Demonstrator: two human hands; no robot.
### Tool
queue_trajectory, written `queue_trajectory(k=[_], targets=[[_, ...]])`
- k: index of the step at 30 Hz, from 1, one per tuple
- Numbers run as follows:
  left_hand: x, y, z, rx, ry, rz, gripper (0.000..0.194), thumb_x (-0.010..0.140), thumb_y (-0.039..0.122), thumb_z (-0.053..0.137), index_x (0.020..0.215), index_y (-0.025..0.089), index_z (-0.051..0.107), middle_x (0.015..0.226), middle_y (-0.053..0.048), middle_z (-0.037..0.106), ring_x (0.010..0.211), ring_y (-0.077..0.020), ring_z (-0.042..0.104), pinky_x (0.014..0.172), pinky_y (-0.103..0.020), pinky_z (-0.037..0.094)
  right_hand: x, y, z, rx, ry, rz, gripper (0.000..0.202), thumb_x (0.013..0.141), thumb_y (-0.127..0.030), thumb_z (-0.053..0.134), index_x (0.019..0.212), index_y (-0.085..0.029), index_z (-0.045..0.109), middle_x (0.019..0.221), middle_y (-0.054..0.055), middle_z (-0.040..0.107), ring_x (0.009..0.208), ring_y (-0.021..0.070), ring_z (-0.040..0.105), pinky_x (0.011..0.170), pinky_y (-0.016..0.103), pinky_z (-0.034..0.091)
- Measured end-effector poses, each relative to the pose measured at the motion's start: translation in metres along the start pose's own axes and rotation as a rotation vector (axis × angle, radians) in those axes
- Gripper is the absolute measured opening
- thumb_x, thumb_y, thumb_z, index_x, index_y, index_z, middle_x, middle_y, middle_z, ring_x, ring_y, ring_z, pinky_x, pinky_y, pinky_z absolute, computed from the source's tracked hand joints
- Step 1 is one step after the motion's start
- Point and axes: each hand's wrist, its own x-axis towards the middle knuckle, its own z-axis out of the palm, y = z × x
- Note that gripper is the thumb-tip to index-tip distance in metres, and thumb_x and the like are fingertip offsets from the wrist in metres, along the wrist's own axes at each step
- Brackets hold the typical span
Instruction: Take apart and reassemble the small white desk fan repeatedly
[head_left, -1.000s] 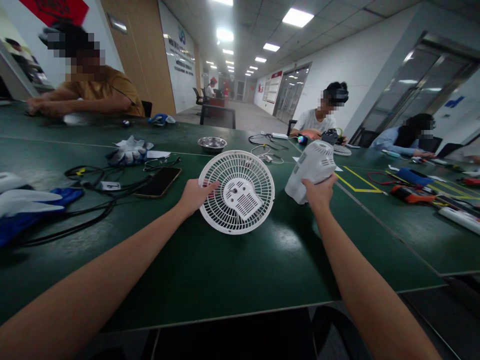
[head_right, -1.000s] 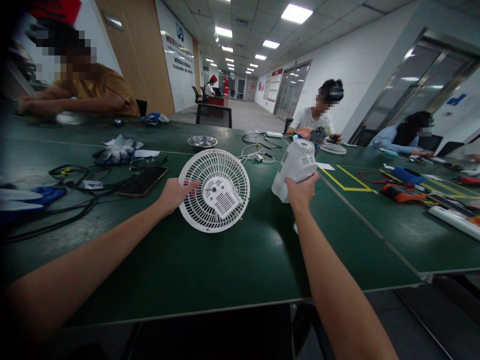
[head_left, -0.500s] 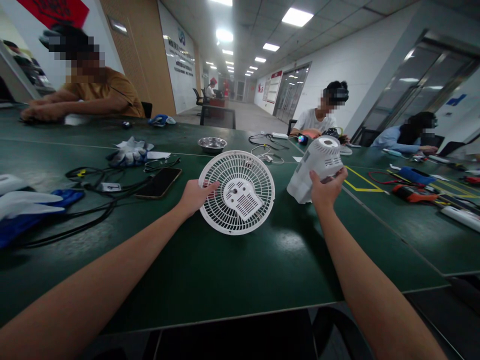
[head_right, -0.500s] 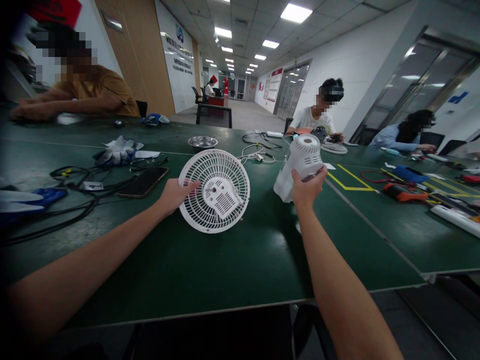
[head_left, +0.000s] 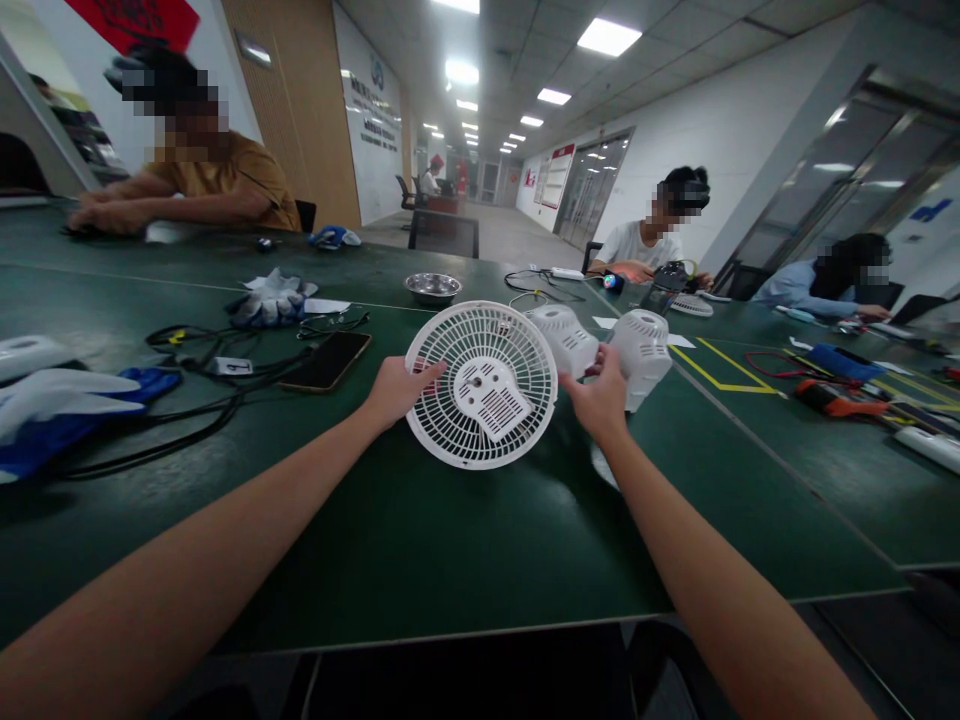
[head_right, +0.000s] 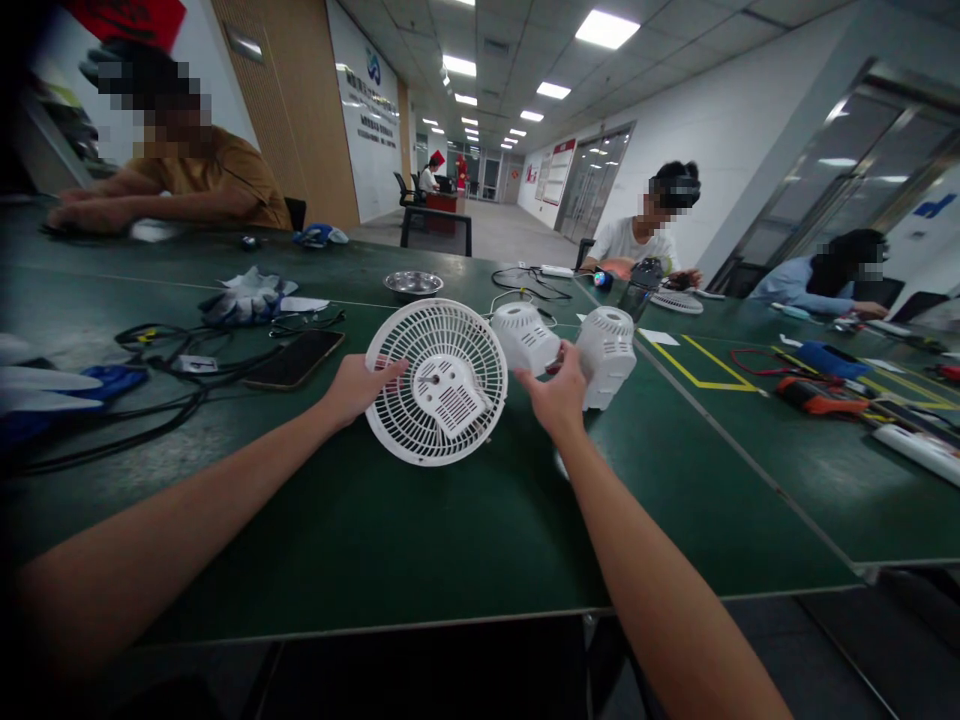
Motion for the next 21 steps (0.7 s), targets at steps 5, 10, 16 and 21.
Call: queue_trajectory(k=[5,10,16,21], targets=[[-0.002,0.003,-0.001,0.022,-0.026,-0.015,0.016,0.083,0.03,0.076,0.089,0.014,0.074,0.081,-0.01,0.077,0.069,-0.0219,0.073,0.063,-0.034,0.058,-0.005,0.022,0.019,-0.227,-0.246,0.155,0.08,0.071,-0.051,0.075,0.134,-0.01,0.05,0.12,0.02,0.068,0.106,0.0343,0.065,0.097,0.048,0.049],[-0.006,0.01,-0.002,0.075,-0.045,-0.028,0.019,0.085,0.033,0.074,0.089,0.014,0.073,0.081,-0.009,0.077,0.068,-0.0216,0.072,0.062,-0.034,0.057,-0.007,0.021,0.022,-0.381,-0.315,0.195,0.07,0.079,-0.05,0.068,0.134,-0.009,0.055,0.126,0.025,0.063,0.121,0.0395,0.058,0.104,0.054,0.043],[0.0,0.004,-0.005,0.173,-0.073,-0.045,0.028,0.084,0.042,0.073,0.09,0.014,0.074,0.08,-0.01,0.077,0.069,-0.0249,0.073,0.061,-0.035,0.056,-0.011,-0.007,0.012,-0.062,-0.21,0.062,0.048,0.082,-0.045,0.063,0.12,-0.015,0.065,0.116,0.017,0.067,0.106,0.0321,0.064,0.098,0.051,0.049],[0.002,0.002,-0.005,0.205,-0.048,-0.031,0.026,0.082,0.041,0.075,0.082,0.015,0.075,0.074,-0.011,0.075,0.064,-0.0243,0.071,0.057,-0.033,0.053,-0.033,-0.04,0.01,0.672,-0.768,0.552,0.038,0.087,-0.06,0.059,0.105,-0.026,0.059,0.075,0.001,0.069,0.062,0.0196,0.064,0.057,0.034,0.054]])
